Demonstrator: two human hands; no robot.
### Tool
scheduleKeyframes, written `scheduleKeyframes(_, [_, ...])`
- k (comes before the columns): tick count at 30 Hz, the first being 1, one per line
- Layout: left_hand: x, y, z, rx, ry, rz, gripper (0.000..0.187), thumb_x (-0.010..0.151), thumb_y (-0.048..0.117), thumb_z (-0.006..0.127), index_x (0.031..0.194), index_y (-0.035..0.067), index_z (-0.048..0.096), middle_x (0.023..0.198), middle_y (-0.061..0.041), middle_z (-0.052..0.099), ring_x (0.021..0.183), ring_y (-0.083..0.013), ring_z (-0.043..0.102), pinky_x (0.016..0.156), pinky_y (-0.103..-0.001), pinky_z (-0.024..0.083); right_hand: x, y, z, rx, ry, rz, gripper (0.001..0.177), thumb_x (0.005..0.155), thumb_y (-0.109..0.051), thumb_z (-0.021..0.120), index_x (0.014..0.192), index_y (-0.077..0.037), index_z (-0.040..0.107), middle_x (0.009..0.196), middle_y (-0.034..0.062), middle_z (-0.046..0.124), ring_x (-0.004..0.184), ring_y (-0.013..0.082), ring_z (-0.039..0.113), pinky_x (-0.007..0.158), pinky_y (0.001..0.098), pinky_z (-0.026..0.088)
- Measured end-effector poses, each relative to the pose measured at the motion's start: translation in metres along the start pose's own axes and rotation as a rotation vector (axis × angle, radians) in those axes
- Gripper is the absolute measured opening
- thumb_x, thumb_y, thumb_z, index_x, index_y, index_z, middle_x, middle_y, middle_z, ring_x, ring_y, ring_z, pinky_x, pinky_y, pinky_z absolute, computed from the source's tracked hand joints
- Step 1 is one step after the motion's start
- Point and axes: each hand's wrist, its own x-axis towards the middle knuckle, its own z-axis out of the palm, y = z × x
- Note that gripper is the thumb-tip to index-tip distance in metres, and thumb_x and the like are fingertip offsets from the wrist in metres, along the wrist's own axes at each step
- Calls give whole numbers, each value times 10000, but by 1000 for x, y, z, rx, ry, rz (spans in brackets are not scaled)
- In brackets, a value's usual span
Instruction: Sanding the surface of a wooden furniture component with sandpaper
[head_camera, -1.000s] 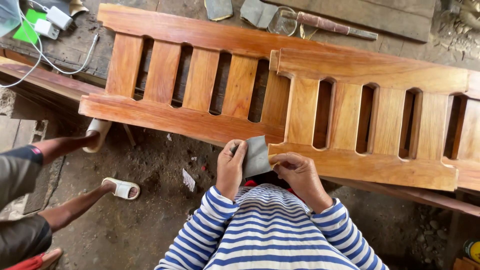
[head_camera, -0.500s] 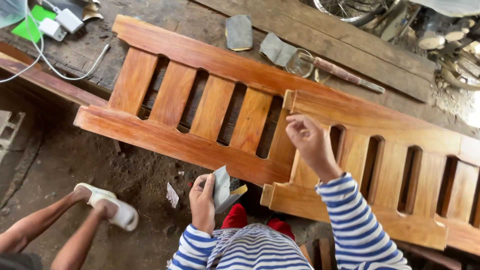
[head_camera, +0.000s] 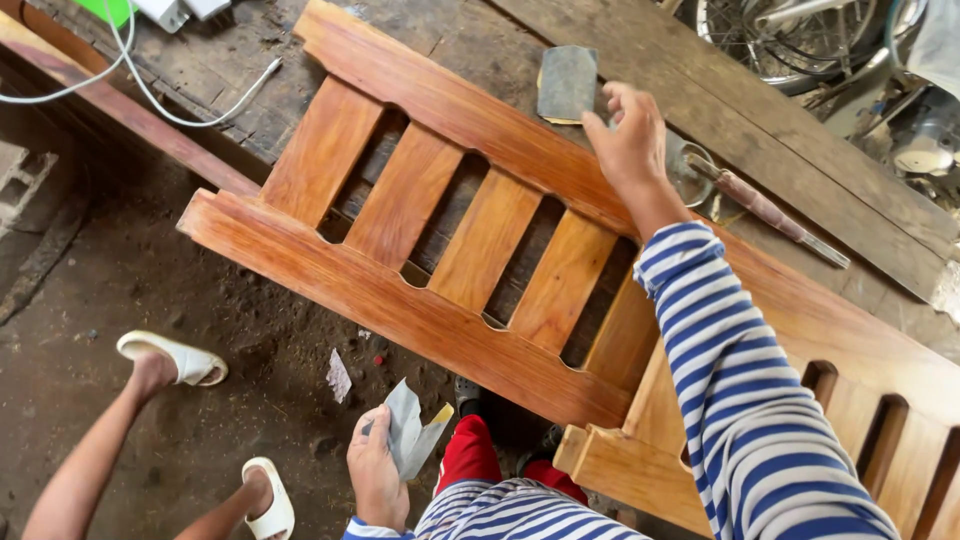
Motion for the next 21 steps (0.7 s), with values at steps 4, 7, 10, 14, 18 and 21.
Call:
scheduleKeyframes(4, [-9, 7, -1, 2, 79, -102, 115, 1014, 180, 618, 963, 80, 641, 872, -86, 648, 810, -211, 618, 703, -363, 523, 44, 10, 37, -62, -24, 226, 708, 855, -532, 808, 1351, -74, 593, 1137, 126, 686, 1011, 266, 668, 870, 444, 498])
scheduleKeyframes(7, [-12, 11, -2, 29, 133, -149, 120, 1006, 196, 620, 968, 84, 642, 876, -84, 648, 807, -213, 613, 704, -367, 516, 56, 3, 44, -100, -52, 351, 887, 834, -531, 916, 1432, -49, 473, 1273, 172, 594, 1160, 330, 598, 942, 467, 480])
scheduleKeyframes(10, [-10, 7, -8, 47, 174, -183, 118, 1003, 205, 622, 972, 94, 645, 882, -81, 653, 805, -216, 611, 696, -376, 511, 67, 19, 52, -118, -87, 407, 937, 799, -499, 985, 1437, -75, 445, 1373, 155, 531, 1255, 358, 524, 993, 484, 456])
scheduleKeyframes(14, [-3, 3, -10, 4, 195, -215, 89, 996, 212, 632, 979, 125, 634, 897, -62, 657, 807, -214, 617, 688, -395, 513, 79, 41, 66, -110, -23, 476, 862, 630, -503, 1057, 1237, -149, 557, 1241, 71, 646, 1131, 254, 602, 878, 414, 525])
scheduleKeyframes(18, [-10, 22, 6, 37, 191, -230, 122, 1004, 209, 620, 1024, 95, 655, 954, -83, 674, 864, -238, 633, 734, -416, 532, 62, 8, 61, 3, 48, 477, 801, 643, -434, 1023, 1237, -73, 625, 1181, 88, 682, 1050, 219, 672, 832, 364, 596])
scheduleKeyframes(21, [-13, 29, 17, 48, 159, -226, 127, 1003, 201, 615, 1034, 87, 660, 968, -83, 675, 890, -241, 639, 749, -414, 529, 34, -52, 19, 472, 14, 656, 395, 808, -315, 862, 1097, -133, 664, 1031, 15, 764, 936, 170, 762, 826, 300, 657])
